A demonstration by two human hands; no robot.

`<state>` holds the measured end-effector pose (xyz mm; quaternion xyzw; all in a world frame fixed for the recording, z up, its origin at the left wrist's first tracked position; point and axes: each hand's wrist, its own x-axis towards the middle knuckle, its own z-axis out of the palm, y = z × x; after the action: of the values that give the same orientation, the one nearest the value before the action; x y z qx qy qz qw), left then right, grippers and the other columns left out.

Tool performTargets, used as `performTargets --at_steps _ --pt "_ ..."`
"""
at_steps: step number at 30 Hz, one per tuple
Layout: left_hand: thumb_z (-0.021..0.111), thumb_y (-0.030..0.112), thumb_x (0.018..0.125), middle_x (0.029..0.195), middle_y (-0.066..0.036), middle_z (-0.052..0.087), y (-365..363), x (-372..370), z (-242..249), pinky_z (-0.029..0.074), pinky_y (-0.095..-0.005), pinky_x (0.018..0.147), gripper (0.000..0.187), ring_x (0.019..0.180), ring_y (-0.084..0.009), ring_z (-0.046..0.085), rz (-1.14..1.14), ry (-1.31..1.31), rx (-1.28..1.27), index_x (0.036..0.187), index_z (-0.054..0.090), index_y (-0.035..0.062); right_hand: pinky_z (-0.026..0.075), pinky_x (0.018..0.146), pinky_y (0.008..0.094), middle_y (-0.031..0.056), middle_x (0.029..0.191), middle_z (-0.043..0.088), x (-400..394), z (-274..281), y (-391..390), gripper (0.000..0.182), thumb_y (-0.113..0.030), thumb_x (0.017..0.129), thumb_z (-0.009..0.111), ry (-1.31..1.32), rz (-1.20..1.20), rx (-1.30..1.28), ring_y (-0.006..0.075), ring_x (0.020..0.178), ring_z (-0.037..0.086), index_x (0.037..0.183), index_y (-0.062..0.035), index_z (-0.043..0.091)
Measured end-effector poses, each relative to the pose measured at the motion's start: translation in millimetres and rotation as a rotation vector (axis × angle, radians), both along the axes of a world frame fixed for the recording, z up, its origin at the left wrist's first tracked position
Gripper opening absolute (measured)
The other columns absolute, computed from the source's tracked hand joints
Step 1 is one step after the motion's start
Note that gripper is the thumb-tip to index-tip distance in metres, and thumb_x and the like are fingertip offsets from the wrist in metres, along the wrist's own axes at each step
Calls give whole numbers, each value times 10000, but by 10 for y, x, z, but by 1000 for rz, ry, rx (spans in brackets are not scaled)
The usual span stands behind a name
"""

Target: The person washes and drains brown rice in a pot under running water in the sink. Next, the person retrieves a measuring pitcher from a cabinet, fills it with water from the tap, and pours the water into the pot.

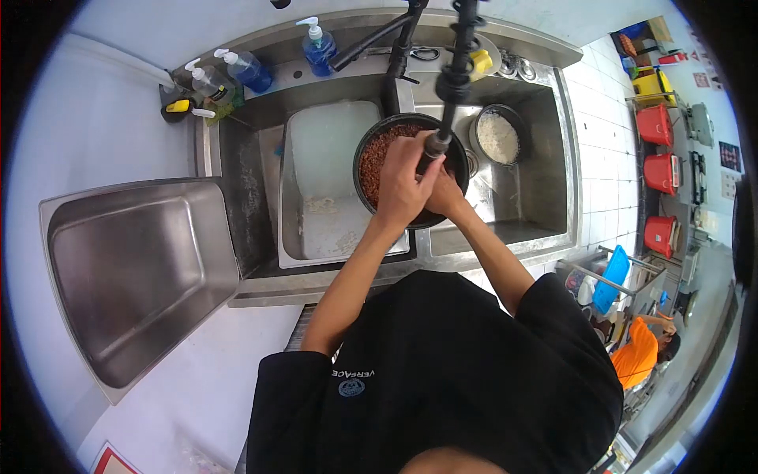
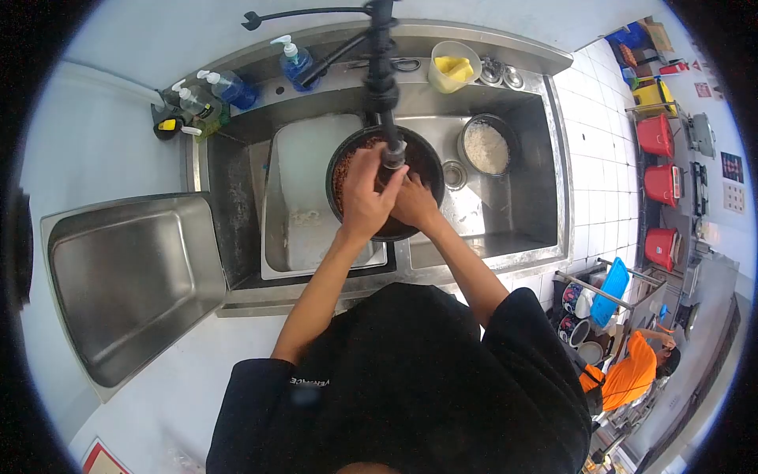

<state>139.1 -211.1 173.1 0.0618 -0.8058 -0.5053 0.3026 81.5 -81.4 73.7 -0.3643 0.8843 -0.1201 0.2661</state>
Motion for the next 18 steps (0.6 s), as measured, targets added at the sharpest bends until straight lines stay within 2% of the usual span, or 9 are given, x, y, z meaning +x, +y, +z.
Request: performTargets --at_steps 1,4,5,8,10,12,13,15,18 --pt "714 82 799 938 -131 586 52 -29 -52 454 -393 776 355 867 -311 577 7 44 -27 1125 585 27 331 1017 652 223 1419 405 -46 -102 52 549 -373 869 535 -30 24 -15 517 1294 350 1380 -192 449" --pt "712 80 799 956 -139 590 124 -55 -143 456 -395 791 386 893 -323 574 50 0 -73 1153 569 23 326 1025 645 216 1426 397 -78 -110 52 533 -371 867 539 -30 -17 -35 497 1293 362 1361 -182 471" --pt "712 80 799 956 -139 590 115 -59 -160 456 -395 791 386 893 -323 574 45 4 -75 1153 569 23 341 1017 637 206 1421 400 -103 -43 57 548 -378 843 590 -40 -6 72 469 1288 379 1349 -196 488" --pt "684 74 811 1024 -147 603 -16 44 -173 442 -435 853 451 946 -339 562 102 0 -82 1237 540 33 367 1001 621 191 1411 408 -101 129 59 572 -390 809 647 -14 55 126 456 1267 403 1336 -222 504" --pt "692 93 820 1098 -153 605 -148 103 -176 441 -425 878 502 991 -335 567 27 -38 -15 1286 517 22 395 977 602 180 1398 420 -68 82 92 574 -387 785 680 41 42 53 436 1262 415 1320 -245 525" --pt "716 126 814 1151 -159 600 -254 171 -192 440 -414 916 576 1046 -334 566 8 -48 -15 1334 490 23 386 961 606 167 1344 458 -69 80 123 575 -381 783 668 78 63 2 407 1239 433 1304 -178 534" --pt "726 135 804 1179 -162 595 -297 210 -178 435 -410 940 604 1081 -333 560 -14 -79 -7 1344 481 21 386 961 606 167 1344 458 -86 91 129 575 -381 783 668 81 62 1 407 1239 433 1304 -178 534" --pt "731 146 792 1278 -176 556 -407 276 -219 413 -399 1008 659 1198 -328 519 -65 -156 36 1374 452 16 419 939 584 174 1305 478 -97 109 158 560 -362 792 676 83 73 -6 410 1205 463 1317 -240 528" --pt "702 136 797 1322 -190 523 -537 355 -338 383 -397 1045 648 1248 -332 486 -67 -120 1 1379 445 13 427 935 572 170 1282 483 -121 66 184 588 -345 791 679 94 49 -45 408 1177 481 1340 -228 505"
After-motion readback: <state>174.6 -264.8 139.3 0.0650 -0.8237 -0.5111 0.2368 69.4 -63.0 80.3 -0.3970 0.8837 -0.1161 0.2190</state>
